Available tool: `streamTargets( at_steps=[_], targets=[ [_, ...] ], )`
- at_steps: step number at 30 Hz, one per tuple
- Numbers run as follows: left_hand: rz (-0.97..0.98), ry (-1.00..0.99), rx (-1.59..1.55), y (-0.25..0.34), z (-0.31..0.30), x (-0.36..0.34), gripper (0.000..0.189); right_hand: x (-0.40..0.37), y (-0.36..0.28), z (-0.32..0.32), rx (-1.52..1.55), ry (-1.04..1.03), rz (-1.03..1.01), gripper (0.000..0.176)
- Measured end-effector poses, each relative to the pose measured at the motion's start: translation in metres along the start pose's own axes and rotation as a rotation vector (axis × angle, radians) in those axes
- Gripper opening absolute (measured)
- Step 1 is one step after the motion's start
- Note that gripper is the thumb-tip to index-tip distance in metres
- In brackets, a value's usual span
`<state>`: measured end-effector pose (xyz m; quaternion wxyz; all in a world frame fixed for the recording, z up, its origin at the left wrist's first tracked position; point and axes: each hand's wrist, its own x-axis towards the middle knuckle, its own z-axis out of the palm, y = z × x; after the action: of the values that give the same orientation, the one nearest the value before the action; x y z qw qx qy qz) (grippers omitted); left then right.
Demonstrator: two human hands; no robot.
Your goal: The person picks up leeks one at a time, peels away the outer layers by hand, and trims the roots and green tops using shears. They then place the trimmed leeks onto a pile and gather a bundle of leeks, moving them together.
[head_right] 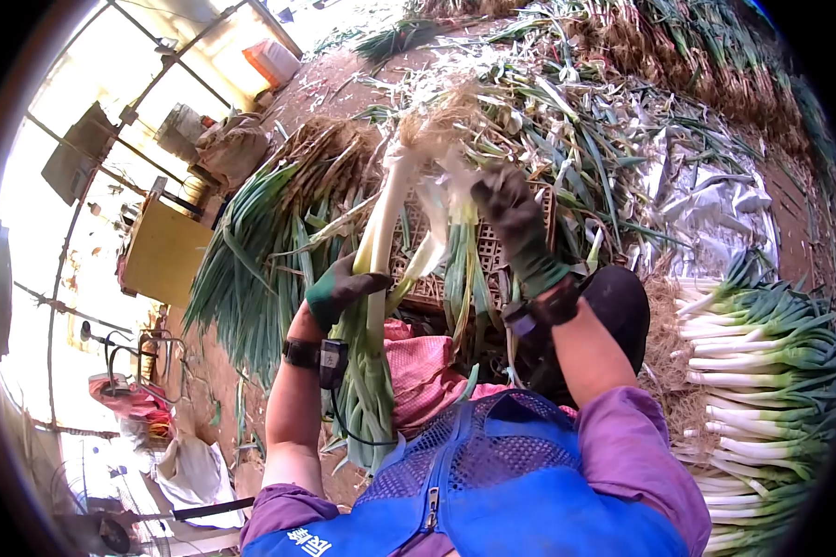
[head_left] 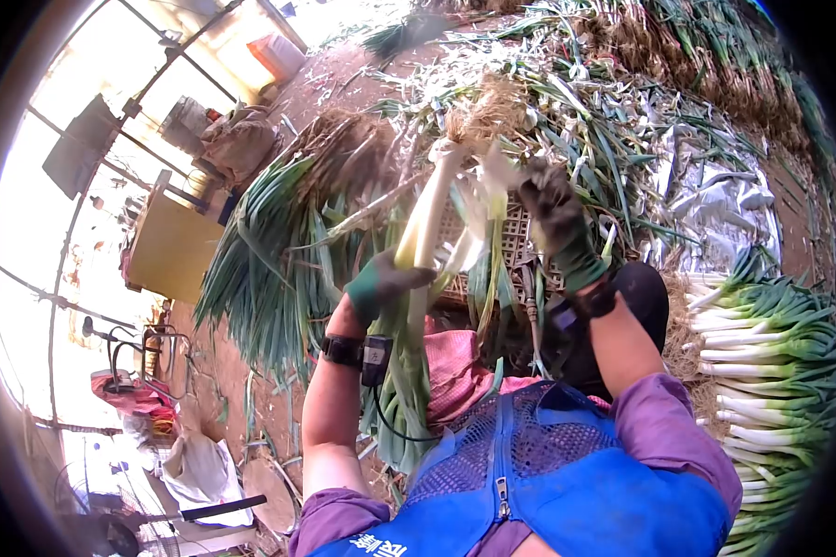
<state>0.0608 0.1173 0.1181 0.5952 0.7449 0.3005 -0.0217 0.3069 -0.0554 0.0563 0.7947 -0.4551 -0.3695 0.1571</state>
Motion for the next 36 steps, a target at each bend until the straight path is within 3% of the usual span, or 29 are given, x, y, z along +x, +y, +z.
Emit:
streamTargets(
  at_steps=[1, 4, 7, 10, 11, 14, 16, 18, 19, 20, 21, 23, 25, 27, 28, 30, 32, 33, 35, 36],
  targets=[
    [0.019, -0.039, -0.035, -0.004, 0.000, 0.000, 0.042, 0.010, -0.015, -0.008, -0.287, -0.098, -0.164, 0.033],
    [0.024, -0.124, -0.059, 0.000, 0.008, -0.003, 0.042, 0.021, -0.006, -0.001, -0.820, -0.170, -0.196, 0.105],
    [0.137, -0.180, -0.035, 0.000, 0.016, -0.003, 0.042, 0.022, -0.013, 0.024, -0.817, -0.333, 0.012, 0.106],
    [0.085, -0.179, -0.047, 0.012, 0.019, -0.010, 0.043, 0.043, -0.015, 0.026, -0.364, -0.143, 0.089, 0.086],
    [0.058, -0.176, -0.054, 0.014, 0.018, -0.012, 0.043, 0.055, 0.016, 0.011, -0.654, -0.192, -0.329, 0.062],
    [0.097, -0.149, 0.029, 0.000, 0.018, -0.007, 0.045, 0.071, 0.011, -0.011, -1.285, -0.243, -0.625, 0.035],
    [0.097, -0.134, -0.006, -0.001, 0.020, -0.011, 0.045, 0.105, 0.049, -0.079, -1.191, -0.104, -0.381, 0.025],
    [0.059, -0.129, -0.051, 0.008, 0.018, -0.024, 0.043, 0.132, 0.024, -0.139, -1.574, 0.006, -0.056, 0.017],
    [0.035, -0.084, 0.043, 0.003, 0.014, -0.024, 0.040, 0.137, 0.013, -0.174, -1.527, 0.180, -0.080, 0.018],
    [0.014, -0.085, -0.001, -0.001, 0.012, -0.024, 0.040, 0.140, -0.001, -0.205, -1.035, 0.402, 0.154, 0.025],
    [-0.007, -0.086, -0.043, -0.003, 0.010, -0.024, 0.039, 0.132, -0.026, -0.223, -1.639, 0.332, -0.166, 0.030],
    [-0.034, -0.052, -0.050, -0.014, 0.005, -0.016, 0.038, 0.140, -0.057, -0.229, -1.106, 0.666, 0.284, 0.023],
    [-0.034, -0.014, -0.054, -0.009, 0.012, -0.009, 0.039, 0.118, -0.085, -0.191, -0.897, 0.375, -0.007, 0.020],
    [-0.039, 0.000, -0.032, -0.006, 0.025, 0.000, 0.039, 0.103, -0.068, -0.165, -0.838, -0.098, -0.336, 0.019],
    [-0.041, -0.001, -0.008, -0.005, 0.031, 0.005, 0.040, 0.100, -0.061, -0.143, -0.592, -0.162, -0.256, 0.019],
    [-0.049, 0.003, 0.045, -0.004, 0.045, 0.013, 0.042, 0.080, -0.065, -0.080, -0.494, -0.434, -0.316, 0.023],
    [-0.066, 0.069, 0.144, -0.006, 0.061, 0.021, 0.044, 0.066, -0.065, -0.045, -0.925, -0.574, -0.444, 0.033],
    [-0.003, 0.102, 0.220, -0.009, 0.067, 0.023, 0.042, 0.062, -0.054, -0.033, -0.986, -0.623, -0.229, 0.031],
    [0.075, 0.176, 0.325, -0.019, 0.076, 0.027, 0.044, 0.057, -0.069, -0.001, -1.488, -0.799, 0.019, 0.036],
    [0.054, 0.157, 0.314, -0.020, 0.076, 0.028, 0.044, 0.059, -0.056, -0.005, -1.490, -0.754, -0.001, 0.035]
  ],
)
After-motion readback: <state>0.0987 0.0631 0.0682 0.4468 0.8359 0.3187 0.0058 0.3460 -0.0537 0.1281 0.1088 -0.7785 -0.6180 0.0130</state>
